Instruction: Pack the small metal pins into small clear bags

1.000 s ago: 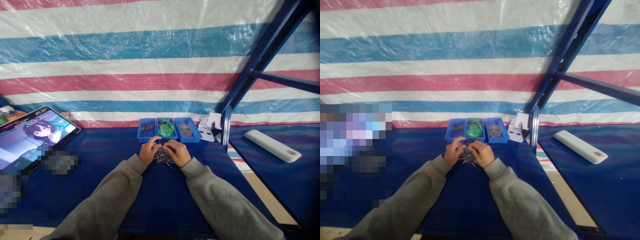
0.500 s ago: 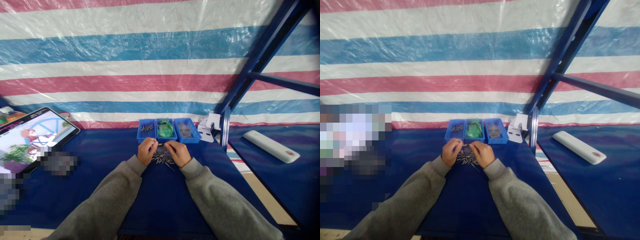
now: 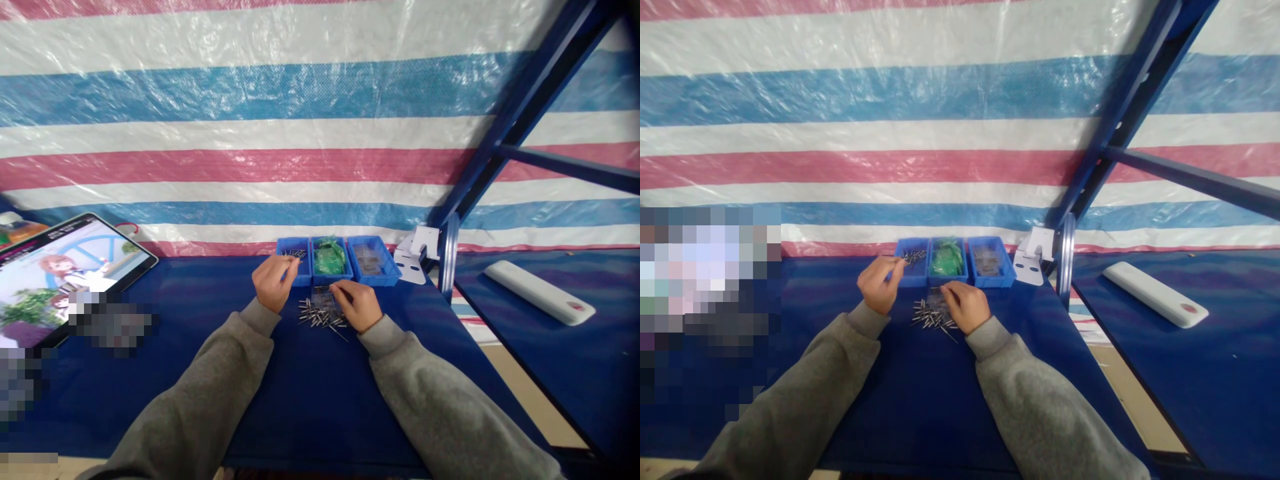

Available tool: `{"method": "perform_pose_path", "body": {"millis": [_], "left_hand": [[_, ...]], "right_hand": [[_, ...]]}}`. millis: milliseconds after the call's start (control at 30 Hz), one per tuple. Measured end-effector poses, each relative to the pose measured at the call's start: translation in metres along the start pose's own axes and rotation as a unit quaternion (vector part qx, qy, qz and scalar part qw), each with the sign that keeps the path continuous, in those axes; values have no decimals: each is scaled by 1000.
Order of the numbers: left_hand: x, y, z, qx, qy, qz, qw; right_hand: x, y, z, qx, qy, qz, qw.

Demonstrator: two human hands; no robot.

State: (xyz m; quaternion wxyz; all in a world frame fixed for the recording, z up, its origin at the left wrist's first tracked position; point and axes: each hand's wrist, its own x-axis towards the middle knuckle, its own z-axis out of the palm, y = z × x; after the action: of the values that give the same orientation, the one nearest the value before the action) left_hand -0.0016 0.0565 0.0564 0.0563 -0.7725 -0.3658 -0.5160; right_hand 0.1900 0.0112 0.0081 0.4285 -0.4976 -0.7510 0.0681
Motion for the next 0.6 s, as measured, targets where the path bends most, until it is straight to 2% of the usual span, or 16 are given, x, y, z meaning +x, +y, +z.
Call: {"method": "perform_pose_path", "body": {"millis": [133,233,400,600], "left_hand": [[13,-7,-2,114,-69,-15,991],[8,-5,-1,141,-93,-30,985],[-17,5,4,73,-98,-16,992],[-40,8,20,-19,-159,-18,987]], "right_hand": [[0,-1,0,-9,-9,0,1000],[1,1,1,-21,-12,4,1000],[0,8,5,-71,-44,29,996],[-3,13,13,-152,-112,58,980]]}}
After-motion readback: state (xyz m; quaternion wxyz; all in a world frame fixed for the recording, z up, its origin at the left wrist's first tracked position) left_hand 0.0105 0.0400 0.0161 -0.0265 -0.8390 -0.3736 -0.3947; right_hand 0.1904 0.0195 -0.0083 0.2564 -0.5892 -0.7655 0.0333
